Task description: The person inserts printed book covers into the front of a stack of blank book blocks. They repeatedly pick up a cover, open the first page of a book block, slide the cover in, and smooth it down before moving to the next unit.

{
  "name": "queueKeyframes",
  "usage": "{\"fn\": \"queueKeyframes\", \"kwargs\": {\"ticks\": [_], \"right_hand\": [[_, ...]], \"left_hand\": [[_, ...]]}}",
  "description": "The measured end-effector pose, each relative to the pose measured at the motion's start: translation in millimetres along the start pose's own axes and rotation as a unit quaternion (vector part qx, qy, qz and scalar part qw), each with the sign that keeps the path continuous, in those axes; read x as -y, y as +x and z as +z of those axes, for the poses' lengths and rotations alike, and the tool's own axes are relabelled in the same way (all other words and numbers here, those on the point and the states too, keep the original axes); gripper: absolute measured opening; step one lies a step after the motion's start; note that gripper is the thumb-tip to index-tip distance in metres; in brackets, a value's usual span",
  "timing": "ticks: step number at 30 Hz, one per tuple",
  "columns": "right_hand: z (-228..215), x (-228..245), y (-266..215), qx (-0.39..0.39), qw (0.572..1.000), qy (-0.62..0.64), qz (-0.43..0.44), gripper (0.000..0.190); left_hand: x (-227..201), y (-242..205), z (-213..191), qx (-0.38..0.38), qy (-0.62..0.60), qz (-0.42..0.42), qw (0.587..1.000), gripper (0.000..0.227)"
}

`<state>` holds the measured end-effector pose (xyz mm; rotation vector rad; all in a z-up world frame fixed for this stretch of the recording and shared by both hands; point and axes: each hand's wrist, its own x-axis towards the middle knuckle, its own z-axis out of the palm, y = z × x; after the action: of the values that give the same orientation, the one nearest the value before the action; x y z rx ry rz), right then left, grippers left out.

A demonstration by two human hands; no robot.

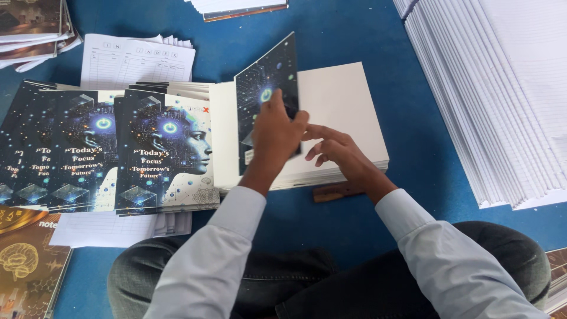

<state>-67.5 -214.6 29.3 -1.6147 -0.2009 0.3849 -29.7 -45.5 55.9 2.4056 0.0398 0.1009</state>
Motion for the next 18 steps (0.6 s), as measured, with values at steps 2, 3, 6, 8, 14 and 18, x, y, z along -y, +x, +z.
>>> {"fn": "queueKeyframes", "kwargs": {"ticks": [2,3,6,8,14,18], "right_hand": [[0,2,-3,0.003,0.999,-0.042,-0.006,0.058],[0,3,-3,0.005,0.998,-0.063,-0.01,0.059],[0,4,-1,-0.035,0.991,-0.128,0.021,0.055],[-3,5,-1,-0.051,0.985,-0.161,0.03,0.054],[-9,-3,1,-0.078,0.97,-0.223,0.061,0.051],[-20,-21,5,-0.124,0.936,-0.322,0.069,0.05]], "left_hand": [[3,-2,-14,-0.022,0.036,0.034,0.999,0.072],[6,-5,-21,-0.027,0.068,0.053,0.996,0.068],[20,-8,-49,-0.045,0.137,0.077,0.987,0.059],[33,-8,-75,-0.051,0.145,0.071,0.986,0.057],[92,-13,-146,-0.148,0.14,0.043,0.978,0.053],[138,-20,-165,-0.204,0.118,0.042,0.971,0.05]]}}
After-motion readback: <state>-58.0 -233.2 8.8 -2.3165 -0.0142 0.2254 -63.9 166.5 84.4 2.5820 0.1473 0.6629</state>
